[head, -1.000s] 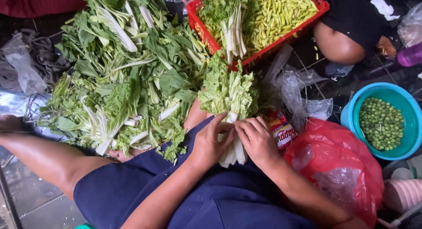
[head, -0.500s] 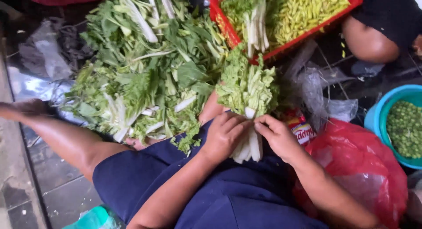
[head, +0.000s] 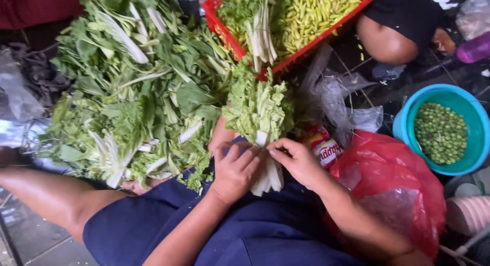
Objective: Sorting and bundling mustard greens by hand while sitting on the floor.
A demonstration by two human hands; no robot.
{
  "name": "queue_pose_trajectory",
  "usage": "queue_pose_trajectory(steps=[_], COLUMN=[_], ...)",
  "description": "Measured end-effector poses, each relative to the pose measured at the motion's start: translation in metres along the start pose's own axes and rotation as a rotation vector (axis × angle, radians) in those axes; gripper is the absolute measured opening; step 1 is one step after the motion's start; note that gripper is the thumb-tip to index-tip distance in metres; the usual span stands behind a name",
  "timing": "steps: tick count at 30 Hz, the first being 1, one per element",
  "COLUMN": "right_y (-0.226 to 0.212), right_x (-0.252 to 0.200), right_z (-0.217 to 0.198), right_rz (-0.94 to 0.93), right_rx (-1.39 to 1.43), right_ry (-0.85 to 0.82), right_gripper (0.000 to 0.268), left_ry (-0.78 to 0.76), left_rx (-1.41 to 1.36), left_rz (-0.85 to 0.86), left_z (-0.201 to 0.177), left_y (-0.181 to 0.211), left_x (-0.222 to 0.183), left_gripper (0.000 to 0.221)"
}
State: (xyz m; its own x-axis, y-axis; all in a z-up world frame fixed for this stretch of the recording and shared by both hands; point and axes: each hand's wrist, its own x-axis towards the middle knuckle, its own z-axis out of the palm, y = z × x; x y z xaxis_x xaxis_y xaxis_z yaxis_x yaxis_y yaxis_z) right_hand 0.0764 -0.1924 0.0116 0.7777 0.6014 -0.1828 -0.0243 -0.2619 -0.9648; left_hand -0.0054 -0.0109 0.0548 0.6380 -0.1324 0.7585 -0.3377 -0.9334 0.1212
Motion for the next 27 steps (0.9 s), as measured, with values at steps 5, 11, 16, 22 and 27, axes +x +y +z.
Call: queue_pose_trajectory(steps=[5, 11, 16, 22, 27], right_y=[-0.001, 0.017, 0.097, 0.077, 0.106], right_x=[0.005, 0.005, -0.007, -0.026, -0.006], right_z=[-0.011, -0.017, -0.016, 0.01, -0.056], right_rz=[-0.278, -0.431, -0.434, -0.061, 0.305], right_rx=[-0.245, -0.381, -0.715, -0.224, 0.395], right_ry=[0.138, 0.277, 0.246, 0.083, 0.095], right_gripper=[0.008, 0.064, 0.074, 0.082, 0.058], left_ry=[0.082, -0.092, -0.279, -0.575, -0.737], left_rx=[0.072, -0.355, -0.755, -0.834, -0.559], left_rz=[-0.07, -0.554, -0.989, -1.116, -0.83], left_z=[0.002, 0.001, 0.008, -0.013, -0.01], left_y=[0.004, -0.001, 0.006, 0.027, 0.044], left_x=[-0.001, -0.028, -0.053, -0.009, 0.038], left_gripper=[0.009, 0.024, 0.041, 0.067, 0.066])
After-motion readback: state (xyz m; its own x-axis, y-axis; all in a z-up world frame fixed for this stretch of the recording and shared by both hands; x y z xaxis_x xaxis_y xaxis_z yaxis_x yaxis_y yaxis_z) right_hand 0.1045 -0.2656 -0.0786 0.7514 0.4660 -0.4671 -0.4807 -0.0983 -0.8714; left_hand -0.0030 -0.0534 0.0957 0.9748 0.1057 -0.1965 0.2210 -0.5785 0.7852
